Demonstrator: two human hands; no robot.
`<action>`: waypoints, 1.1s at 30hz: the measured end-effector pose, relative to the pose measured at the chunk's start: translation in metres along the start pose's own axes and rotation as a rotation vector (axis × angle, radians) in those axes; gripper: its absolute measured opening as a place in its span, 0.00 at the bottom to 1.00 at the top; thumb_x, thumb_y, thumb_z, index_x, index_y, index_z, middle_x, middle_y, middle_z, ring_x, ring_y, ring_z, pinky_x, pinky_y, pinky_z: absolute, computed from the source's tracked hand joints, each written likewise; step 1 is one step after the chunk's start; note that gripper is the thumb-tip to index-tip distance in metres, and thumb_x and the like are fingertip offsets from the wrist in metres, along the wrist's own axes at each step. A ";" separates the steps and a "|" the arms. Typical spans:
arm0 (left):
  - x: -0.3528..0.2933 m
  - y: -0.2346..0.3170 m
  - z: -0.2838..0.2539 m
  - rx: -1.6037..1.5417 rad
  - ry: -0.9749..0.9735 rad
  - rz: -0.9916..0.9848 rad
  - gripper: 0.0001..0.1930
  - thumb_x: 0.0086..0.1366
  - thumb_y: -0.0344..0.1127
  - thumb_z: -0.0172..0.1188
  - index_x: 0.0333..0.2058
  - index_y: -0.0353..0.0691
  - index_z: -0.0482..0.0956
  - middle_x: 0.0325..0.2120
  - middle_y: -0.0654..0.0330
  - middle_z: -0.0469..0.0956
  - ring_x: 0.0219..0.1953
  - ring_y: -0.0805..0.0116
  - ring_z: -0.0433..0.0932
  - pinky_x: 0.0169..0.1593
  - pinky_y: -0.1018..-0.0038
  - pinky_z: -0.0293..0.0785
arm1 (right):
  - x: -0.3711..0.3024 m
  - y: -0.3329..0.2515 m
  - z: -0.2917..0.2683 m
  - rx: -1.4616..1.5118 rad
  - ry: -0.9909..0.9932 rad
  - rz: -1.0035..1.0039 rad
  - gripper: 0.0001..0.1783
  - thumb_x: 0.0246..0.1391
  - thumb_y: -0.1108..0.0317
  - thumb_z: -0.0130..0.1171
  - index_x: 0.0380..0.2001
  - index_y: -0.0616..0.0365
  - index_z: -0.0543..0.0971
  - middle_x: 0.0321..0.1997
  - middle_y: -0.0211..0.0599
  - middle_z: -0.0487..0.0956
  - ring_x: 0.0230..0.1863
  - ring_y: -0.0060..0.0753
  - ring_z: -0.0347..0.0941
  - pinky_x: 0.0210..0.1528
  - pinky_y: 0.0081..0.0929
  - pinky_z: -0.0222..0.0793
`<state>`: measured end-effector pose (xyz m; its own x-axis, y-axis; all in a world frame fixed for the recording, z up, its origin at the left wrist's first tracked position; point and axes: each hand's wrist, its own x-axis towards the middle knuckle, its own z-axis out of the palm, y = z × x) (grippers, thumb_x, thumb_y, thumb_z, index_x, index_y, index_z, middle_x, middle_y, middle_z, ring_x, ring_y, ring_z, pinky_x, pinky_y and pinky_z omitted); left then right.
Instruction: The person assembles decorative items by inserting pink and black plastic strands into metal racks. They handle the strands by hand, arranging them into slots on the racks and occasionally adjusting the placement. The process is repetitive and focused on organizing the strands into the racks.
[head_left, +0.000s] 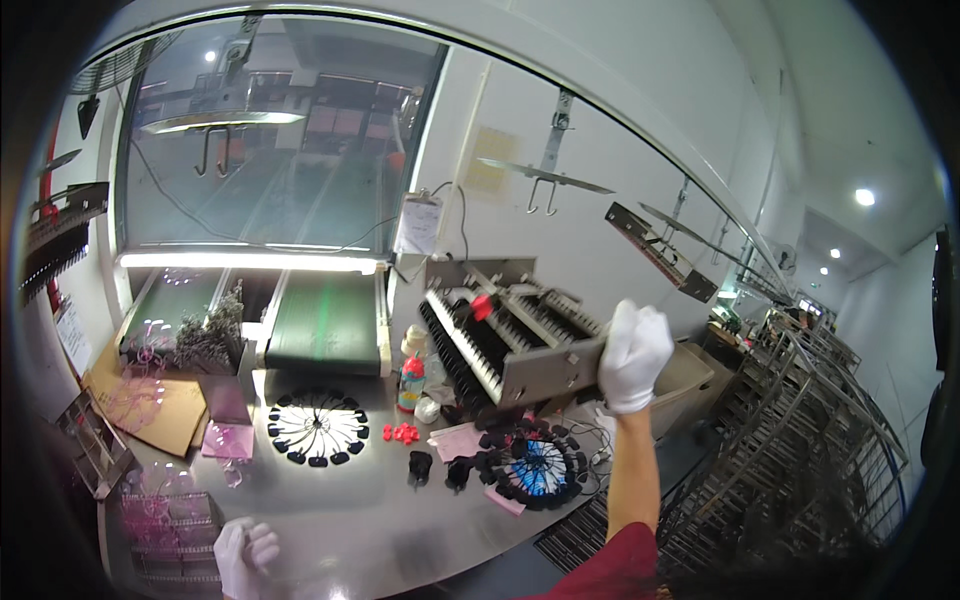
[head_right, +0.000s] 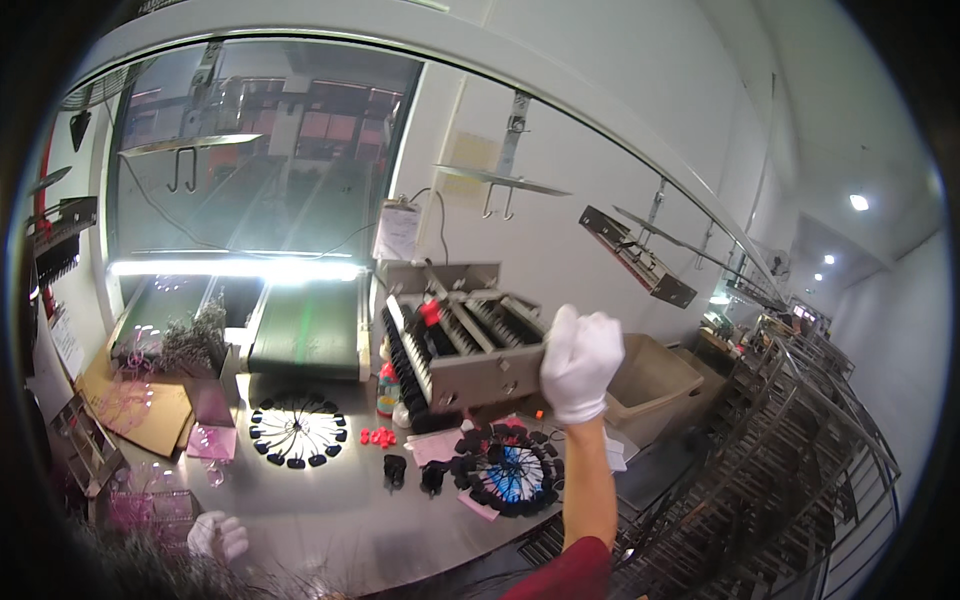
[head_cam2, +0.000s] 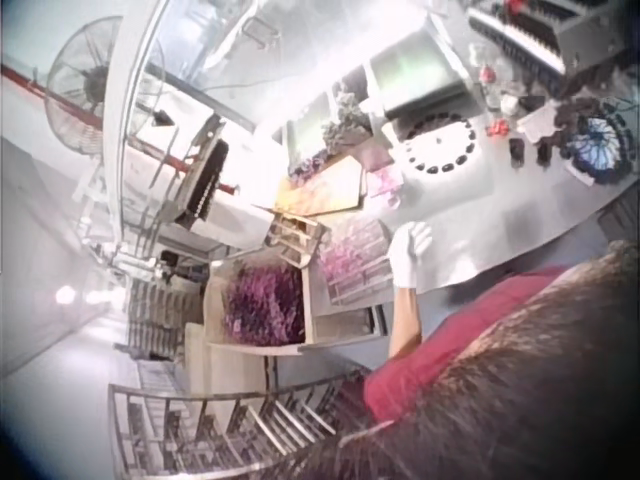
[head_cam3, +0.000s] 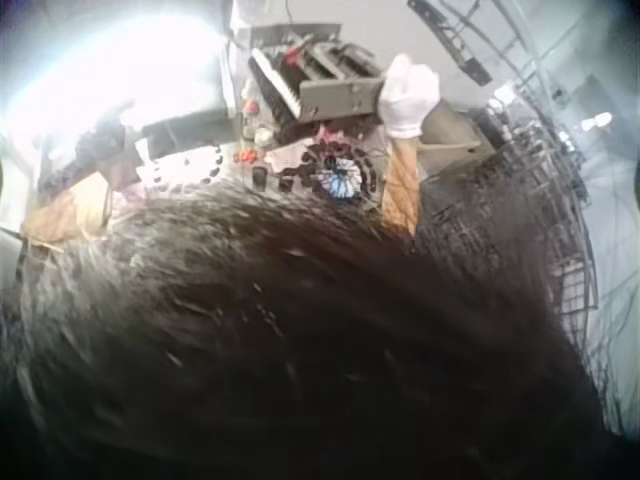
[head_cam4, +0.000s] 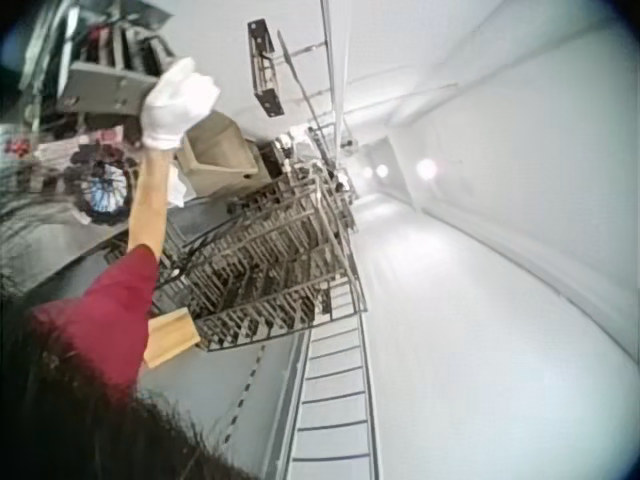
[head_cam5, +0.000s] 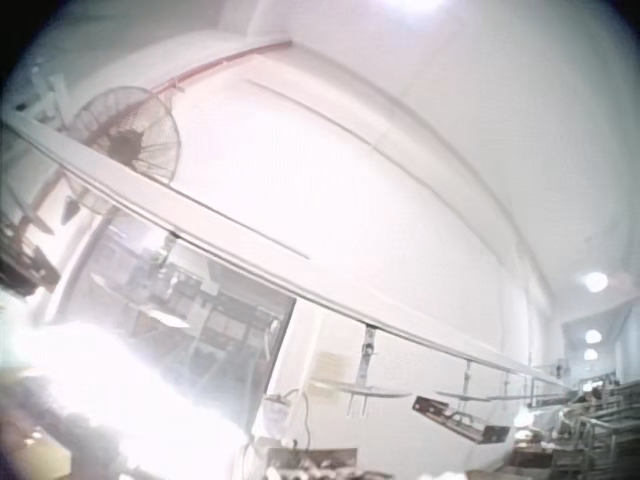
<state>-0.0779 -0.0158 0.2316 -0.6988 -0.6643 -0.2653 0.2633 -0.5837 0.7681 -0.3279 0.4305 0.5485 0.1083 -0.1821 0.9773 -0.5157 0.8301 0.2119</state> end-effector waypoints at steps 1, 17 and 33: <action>0.015 -0.011 -0.011 0.008 -0.038 -0.022 0.13 0.77 0.38 0.60 0.39 0.32 0.77 0.28 0.55 0.78 0.27 0.59 0.81 0.30 0.68 0.79 | 0.016 0.013 -0.003 -0.017 0.035 -0.036 0.16 0.64 0.74 0.55 0.20 0.56 0.73 0.18 0.39 0.71 0.23 0.48 0.67 0.33 0.45 0.60; 0.045 -0.145 -0.027 0.176 -0.256 -0.131 0.14 0.78 0.37 0.57 0.52 0.33 0.80 0.44 0.46 0.85 0.45 0.51 0.87 0.45 0.62 0.86 | 0.012 0.087 0.206 0.032 0.405 0.003 0.17 0.67 0.67 0.53 0.21 0.52 0.73 0.21 0.40 0.72 0.25 0.52 0.69 0.31 0.51 0.62; -0.005 -0.045 -0.175 0.006 0.132 0.137 0.08 0.77 0.32 0.56 0.44 0.34 0.82 0.32 0.61 0.82 0.31 0.69 0.83 0.37 0.74 0.79 | -0.099 -0.069 0.113 -0.137 0.539 0.412 0.32 0.62 0.43 0.68 0.52 0.64 0.82 0.50 0.49 0.83 0.49 0.56 0.81 0.53 0.51 0.78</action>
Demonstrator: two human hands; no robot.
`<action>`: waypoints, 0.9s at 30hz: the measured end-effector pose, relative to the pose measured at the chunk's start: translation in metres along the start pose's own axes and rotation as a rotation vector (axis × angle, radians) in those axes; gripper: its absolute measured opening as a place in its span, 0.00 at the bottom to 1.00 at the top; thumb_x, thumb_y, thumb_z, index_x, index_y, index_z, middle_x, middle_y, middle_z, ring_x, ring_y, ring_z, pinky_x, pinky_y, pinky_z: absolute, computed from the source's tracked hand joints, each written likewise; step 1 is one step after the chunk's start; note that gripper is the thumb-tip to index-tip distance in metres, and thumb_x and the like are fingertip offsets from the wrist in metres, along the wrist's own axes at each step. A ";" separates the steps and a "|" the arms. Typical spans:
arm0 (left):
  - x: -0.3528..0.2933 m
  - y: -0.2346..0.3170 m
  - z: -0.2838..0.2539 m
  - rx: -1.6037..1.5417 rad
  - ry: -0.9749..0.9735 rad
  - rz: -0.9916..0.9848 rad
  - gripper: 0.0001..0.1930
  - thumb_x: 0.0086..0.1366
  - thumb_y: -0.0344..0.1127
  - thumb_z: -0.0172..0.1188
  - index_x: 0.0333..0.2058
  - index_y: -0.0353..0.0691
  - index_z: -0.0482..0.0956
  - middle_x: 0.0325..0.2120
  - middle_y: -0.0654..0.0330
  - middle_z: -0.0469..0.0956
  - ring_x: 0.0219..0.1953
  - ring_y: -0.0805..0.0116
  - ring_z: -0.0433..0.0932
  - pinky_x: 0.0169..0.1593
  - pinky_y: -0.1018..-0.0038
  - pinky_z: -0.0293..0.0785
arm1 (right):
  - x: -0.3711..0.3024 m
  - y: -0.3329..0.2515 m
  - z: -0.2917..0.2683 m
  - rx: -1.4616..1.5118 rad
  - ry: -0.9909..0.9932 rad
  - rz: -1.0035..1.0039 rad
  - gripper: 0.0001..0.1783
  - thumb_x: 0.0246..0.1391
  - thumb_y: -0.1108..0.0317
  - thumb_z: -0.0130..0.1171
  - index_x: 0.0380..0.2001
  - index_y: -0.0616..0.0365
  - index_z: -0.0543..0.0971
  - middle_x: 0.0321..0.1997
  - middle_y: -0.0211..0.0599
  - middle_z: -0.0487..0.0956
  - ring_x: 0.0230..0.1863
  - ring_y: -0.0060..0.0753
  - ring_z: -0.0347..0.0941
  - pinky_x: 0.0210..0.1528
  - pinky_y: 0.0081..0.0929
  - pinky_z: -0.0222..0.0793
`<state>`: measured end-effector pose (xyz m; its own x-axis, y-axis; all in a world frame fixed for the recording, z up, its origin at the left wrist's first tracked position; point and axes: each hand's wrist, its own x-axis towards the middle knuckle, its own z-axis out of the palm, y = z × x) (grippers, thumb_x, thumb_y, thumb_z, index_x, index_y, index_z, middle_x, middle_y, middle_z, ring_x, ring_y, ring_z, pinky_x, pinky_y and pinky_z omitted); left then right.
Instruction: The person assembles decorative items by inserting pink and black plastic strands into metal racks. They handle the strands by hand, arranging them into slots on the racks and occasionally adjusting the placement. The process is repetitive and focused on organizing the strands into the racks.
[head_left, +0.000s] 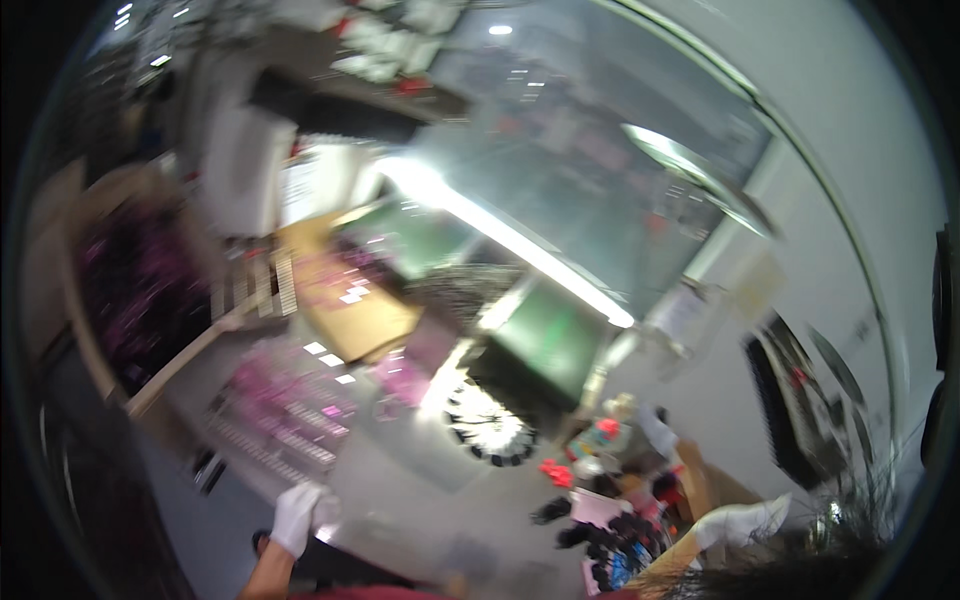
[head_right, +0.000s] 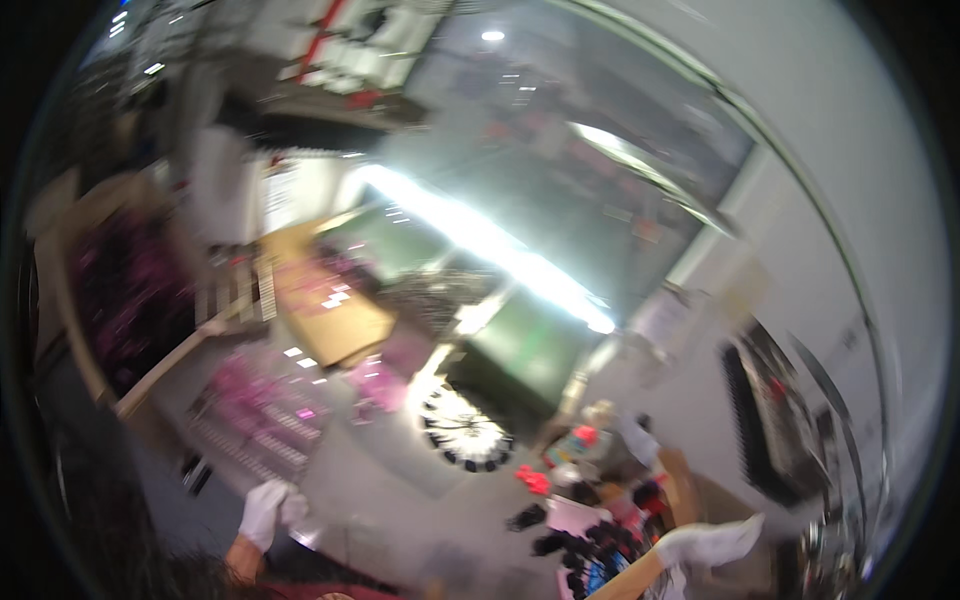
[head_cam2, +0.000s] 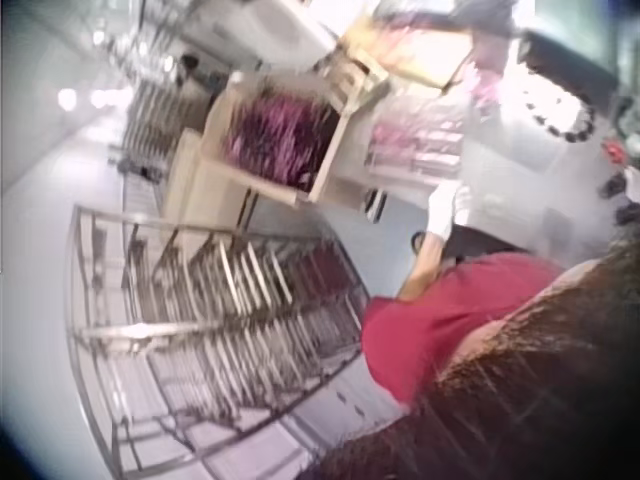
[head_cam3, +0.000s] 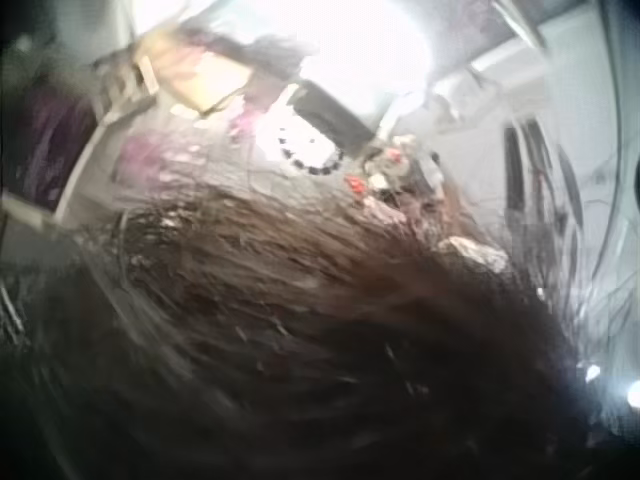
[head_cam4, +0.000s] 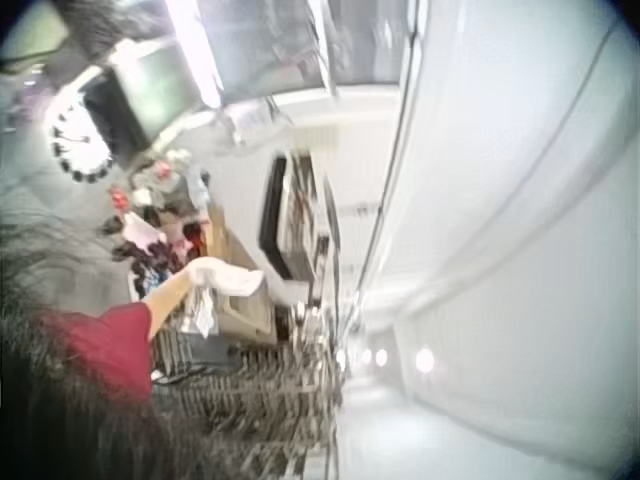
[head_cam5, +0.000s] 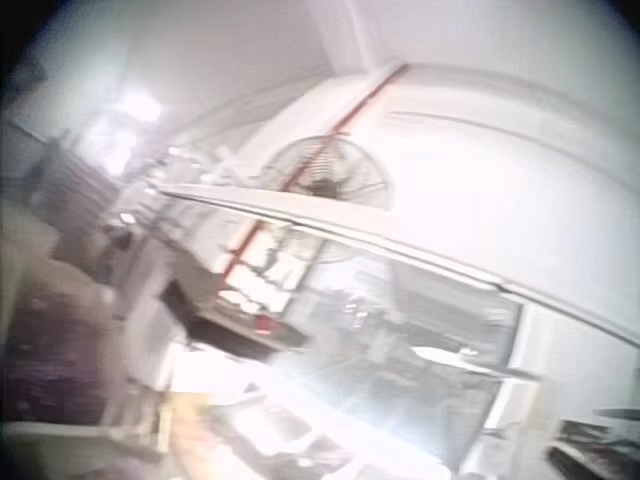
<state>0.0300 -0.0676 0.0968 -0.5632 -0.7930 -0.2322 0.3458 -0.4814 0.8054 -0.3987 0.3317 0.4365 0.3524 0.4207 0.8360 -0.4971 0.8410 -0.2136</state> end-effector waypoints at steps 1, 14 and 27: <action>0.001 0.014 -0.015 0.124 0.064 0.100 0.09 0.78 0.33 0.56 0.45 0.34 0.82 0.33 0.61 0.84 0.31 0.70 0.83 0.36 0.75 0.79 | -0.040 -0.039 -0.026 -0.238 -0.196 -0.255 0.20 0.66 0.56 0.67 0.48 0.64 0.84 0.46 0.48 0.84 0.48 0.55 0.81 0.52 0.48 0.79; 0.106 0.088 -0.204 0.999 0.919 0.277 0.27 0.70 0.38 0.60 0.65 0.36 0.74 0.54 0.40 0.83 0.54 0.41 0.83 0.63 0.52 0.76 | -0.404 -0.519 0.013 1.105 -2.160 -0.223 0.21 0.65 0.62 0.62 0.57 0.60 0.84 0.53 0.56 0.86 0.51 0.54 0.85 0.55 0.43 0.78; 0.118 0.085 -0.170 1.152 0.836 0.415 0.21 0.51 0.19 0.56 0.46 0.33 0.83 0.44 0.48 0.83 0.46 0.44 0.81 0.55 0.54 0.78 | -0.742 -0.763 0.095 0.441 -2.021 -0.271 0.21 0.46 0.57 0.71 0.39 0.63 0.88 0.43 0.62 0.88 0.45 0.61 0.88 0.52 0.48 0.82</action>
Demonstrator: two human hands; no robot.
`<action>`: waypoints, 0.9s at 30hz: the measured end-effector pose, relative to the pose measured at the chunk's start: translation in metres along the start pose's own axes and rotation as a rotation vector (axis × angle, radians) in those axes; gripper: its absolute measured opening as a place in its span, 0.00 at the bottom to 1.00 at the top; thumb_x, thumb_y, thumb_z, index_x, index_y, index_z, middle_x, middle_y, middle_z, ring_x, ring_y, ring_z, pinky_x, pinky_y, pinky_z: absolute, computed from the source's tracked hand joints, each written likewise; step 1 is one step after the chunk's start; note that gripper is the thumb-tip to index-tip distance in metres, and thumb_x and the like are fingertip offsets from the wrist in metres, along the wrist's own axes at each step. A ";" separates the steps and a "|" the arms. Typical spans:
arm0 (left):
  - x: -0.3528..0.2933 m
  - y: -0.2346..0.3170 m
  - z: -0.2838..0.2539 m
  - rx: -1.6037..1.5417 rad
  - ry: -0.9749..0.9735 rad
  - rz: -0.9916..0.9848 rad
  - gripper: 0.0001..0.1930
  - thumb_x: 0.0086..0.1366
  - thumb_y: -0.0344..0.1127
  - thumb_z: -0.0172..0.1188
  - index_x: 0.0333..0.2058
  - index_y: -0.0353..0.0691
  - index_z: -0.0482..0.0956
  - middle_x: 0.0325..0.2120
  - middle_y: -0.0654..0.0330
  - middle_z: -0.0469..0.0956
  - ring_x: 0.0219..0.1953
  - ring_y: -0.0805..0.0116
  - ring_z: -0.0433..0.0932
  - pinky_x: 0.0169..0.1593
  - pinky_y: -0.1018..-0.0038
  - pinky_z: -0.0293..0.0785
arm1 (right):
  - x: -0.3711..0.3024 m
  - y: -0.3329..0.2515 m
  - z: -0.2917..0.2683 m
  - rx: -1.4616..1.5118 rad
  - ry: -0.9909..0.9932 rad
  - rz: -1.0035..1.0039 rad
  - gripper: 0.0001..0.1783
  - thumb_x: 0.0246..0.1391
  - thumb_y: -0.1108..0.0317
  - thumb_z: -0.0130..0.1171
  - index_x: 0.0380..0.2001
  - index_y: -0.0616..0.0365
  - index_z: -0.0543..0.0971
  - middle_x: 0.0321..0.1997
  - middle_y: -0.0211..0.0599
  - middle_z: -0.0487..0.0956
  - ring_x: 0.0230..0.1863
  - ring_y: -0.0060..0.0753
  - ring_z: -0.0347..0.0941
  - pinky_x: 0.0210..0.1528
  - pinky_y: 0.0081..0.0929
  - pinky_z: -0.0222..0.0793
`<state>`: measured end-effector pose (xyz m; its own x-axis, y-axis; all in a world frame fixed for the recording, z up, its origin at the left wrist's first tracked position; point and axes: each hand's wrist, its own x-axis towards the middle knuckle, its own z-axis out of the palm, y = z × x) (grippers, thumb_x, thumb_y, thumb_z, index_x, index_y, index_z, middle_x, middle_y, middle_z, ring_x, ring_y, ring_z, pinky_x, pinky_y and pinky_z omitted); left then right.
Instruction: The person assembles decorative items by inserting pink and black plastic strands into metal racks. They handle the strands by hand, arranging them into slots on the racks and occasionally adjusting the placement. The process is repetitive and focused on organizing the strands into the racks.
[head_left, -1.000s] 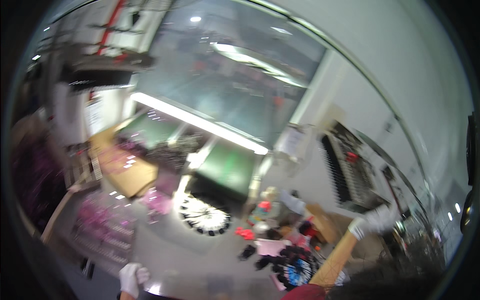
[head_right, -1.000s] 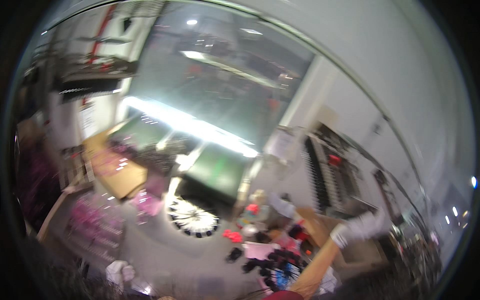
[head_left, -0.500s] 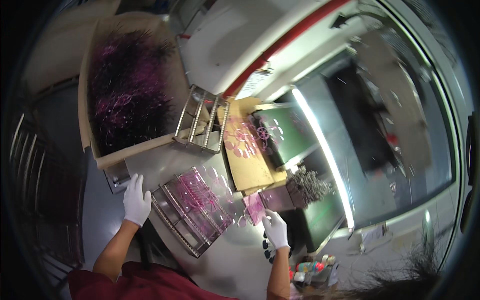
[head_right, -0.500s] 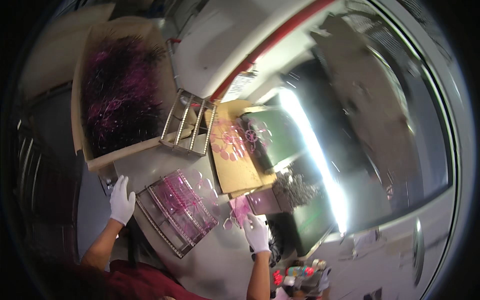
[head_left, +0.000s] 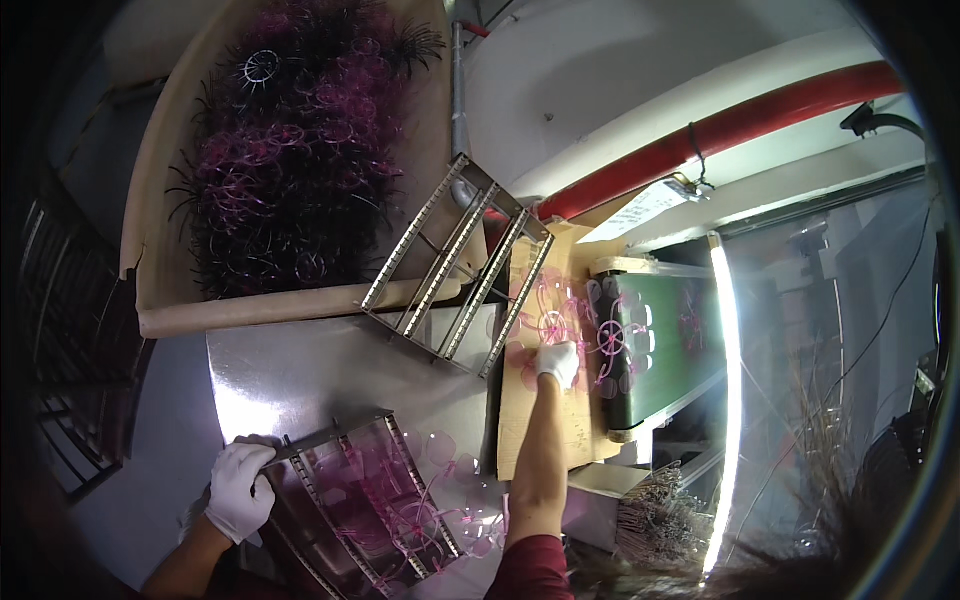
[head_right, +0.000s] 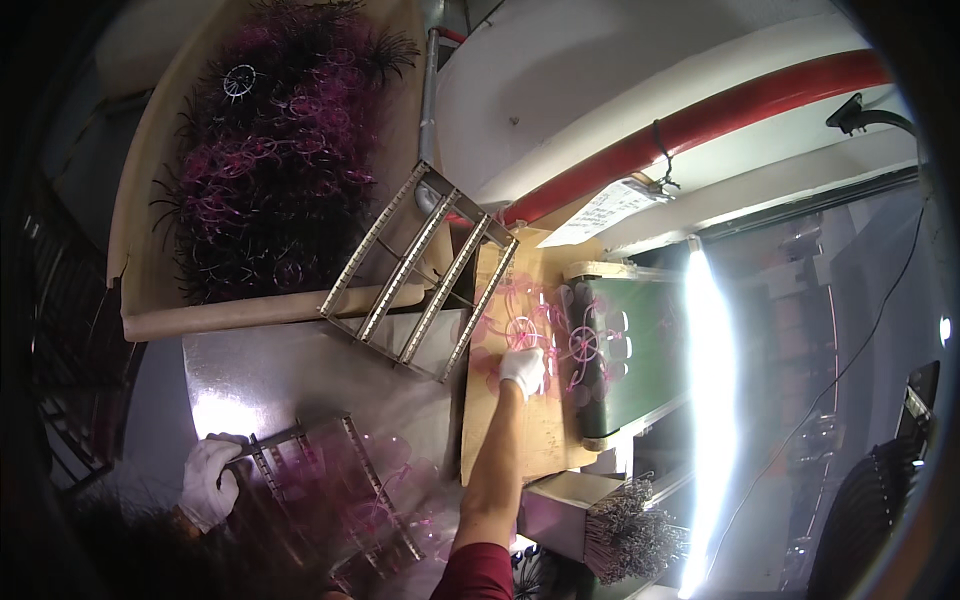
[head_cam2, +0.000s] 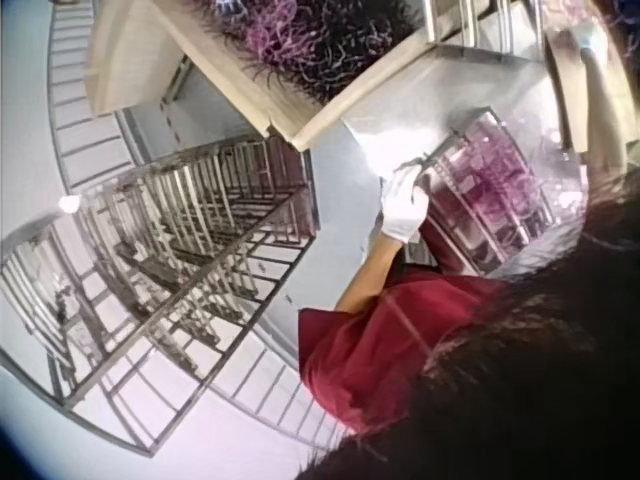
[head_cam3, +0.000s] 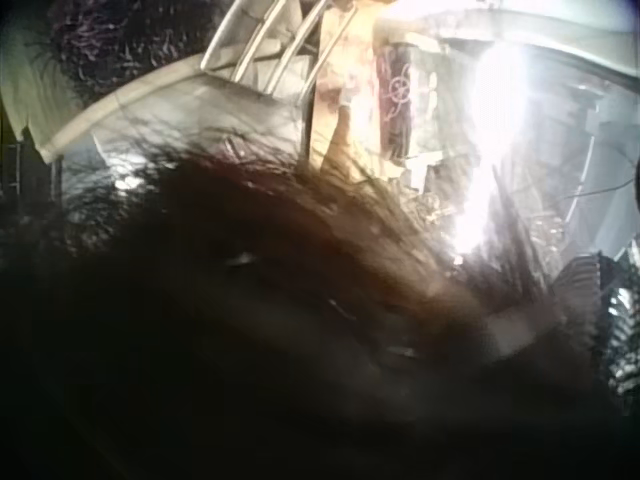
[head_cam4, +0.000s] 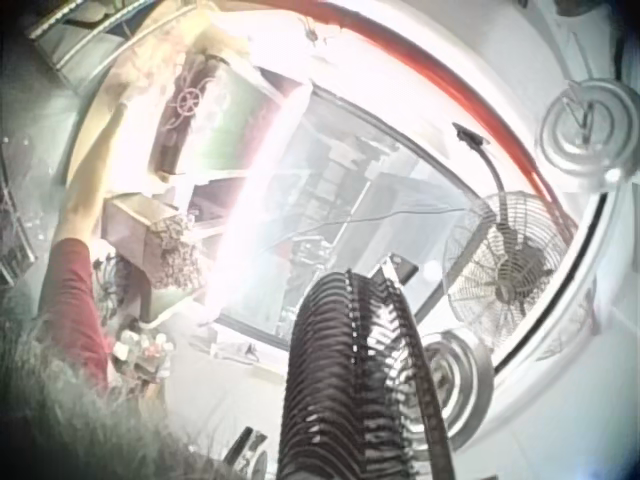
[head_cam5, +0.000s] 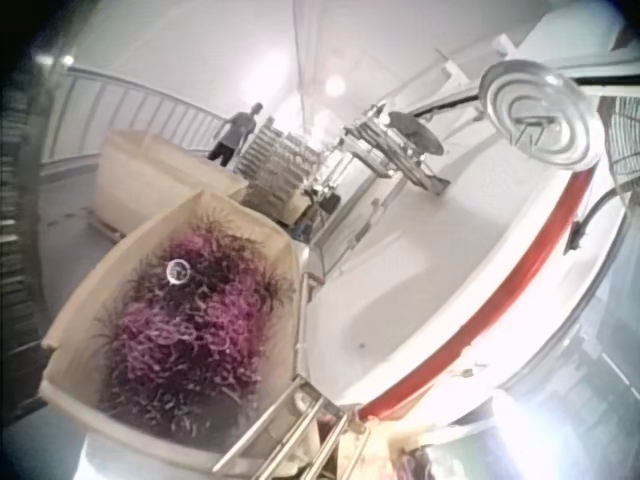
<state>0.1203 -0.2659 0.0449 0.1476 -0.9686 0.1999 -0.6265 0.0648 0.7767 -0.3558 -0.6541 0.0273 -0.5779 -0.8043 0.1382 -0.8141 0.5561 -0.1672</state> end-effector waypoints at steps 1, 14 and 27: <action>0.003 0.001 -0.002 -0.020 -0.018 0.019 0.22 0.50 0.19 0.56 0.46 0.33 0.83 0.45 0.48 0.82 0.47 0.45 0.81 0.56 0.53 0.78 | 0.007 0.003 -0.005 0.049 0.000 0.043 0.20 0.41 0.60 0.72 0.36 0.65 0.88 0.40 0.63 0.88 0.43 0.58 0.89 0.49 0.47 0.82; 0.048 0.048 -0.040 -0.681 -0.475 0.042 0.22 0.63 0.25 0.61 0.57 0.31 0.79 0.58 0.45 0.79 0.62 0.44 0.78 0.69 0.58 0.72 | -0.250 0.117 -0.241 0.668 -0.518 0.132 0.12 0.59 0.82 0.62 0.46 0.63 0.80 0.34 0.31 0.80 0.30 0.17 0.74 0.33 0.18 0.74; 0.073 0.070 -0.058 -2.160 -1.029 -0.359 0.54 0.59 0.42 0.74 0.80 0.64 0.53 0.75 0.52 0.59 0.64 0.42 0.75 0.57 0.52 0.80 | -0.378 0.059 -0.219 0.629 -0.218 -0.009 0.15 0.71 0.64 0.59 0.51 0.63 0.85 0.43 0.45 0.88 0.39 0.32 0.85 0.41 0.27 0.78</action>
<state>0.1315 -0.3181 0.1488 -0.6523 -0.7111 0.2623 0.7515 -0.6517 0.1022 -0.1977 -0.2712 0.1792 -0.4928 -0.8689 -0.0473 -0.5916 0.3744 -0.7140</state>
